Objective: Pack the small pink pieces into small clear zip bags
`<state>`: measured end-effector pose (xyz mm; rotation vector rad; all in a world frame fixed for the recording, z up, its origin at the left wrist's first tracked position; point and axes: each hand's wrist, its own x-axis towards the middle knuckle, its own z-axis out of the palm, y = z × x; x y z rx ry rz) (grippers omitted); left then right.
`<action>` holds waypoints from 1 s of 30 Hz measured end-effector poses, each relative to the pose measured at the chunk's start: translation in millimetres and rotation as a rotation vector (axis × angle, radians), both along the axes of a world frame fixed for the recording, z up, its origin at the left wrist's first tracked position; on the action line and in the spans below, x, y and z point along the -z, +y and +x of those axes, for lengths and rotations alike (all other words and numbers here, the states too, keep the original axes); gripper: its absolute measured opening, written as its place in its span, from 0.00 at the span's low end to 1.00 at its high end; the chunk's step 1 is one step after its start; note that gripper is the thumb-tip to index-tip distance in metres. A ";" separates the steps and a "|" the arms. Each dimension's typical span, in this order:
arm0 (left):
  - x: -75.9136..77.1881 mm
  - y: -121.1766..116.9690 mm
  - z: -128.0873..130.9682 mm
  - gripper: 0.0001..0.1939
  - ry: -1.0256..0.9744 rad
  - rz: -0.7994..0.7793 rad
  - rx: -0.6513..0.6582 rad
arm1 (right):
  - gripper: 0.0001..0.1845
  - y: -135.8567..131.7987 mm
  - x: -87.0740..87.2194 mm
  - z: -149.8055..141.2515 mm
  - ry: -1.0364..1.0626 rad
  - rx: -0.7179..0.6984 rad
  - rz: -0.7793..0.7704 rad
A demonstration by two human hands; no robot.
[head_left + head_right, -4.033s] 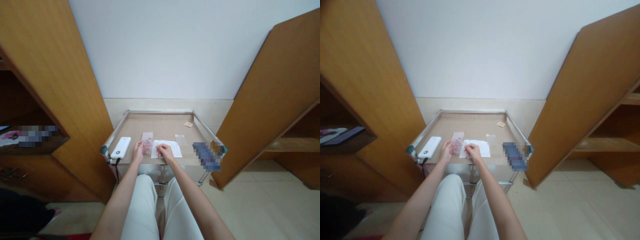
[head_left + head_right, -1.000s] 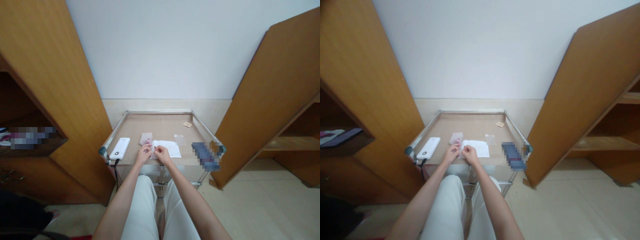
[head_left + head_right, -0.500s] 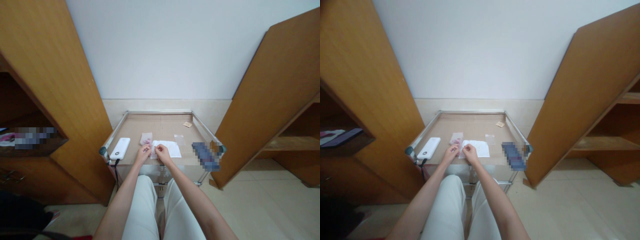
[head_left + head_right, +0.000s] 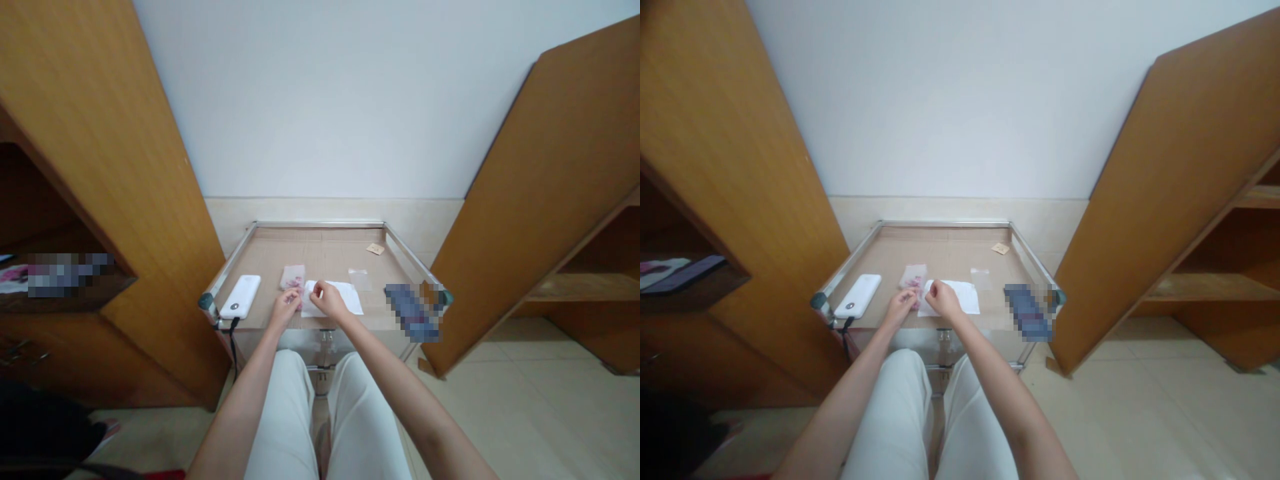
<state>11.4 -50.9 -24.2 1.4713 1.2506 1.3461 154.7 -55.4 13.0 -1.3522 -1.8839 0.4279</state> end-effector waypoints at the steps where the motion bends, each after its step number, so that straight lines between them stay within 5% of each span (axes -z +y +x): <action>1: 0.2 0.3 0.0 0.08 0.001 0.004 0.000 | 0.04 -2.3 -2.3 0.1 -0.057 -0.018 0.049; 5: 2.6 2.5 0.0 0.08 -0.017 0.017 0.008 | 0.13 -10.7 -12.2 -3.1 -0.277 -0.087 0.136; 13: 0.6 1.2 -0.3 0.07 -0.108 -0.037 0.046 | 0.13 -10.6 -21.4 -15.6 -0.481 -0.004 0.007; 20: -11.2 -6.0 2.2 0.13 -0.358 -0.102 0.067 | 0.12 -1.3 -18.8 -8.1 -0.181 -0.011 -0.135; 30: -8.2 -1.2 0.5 0.16 -0.545 -0.147 0.071 | 0.09 7.5 -29.6 5.1 0.110 -0.054 -0.226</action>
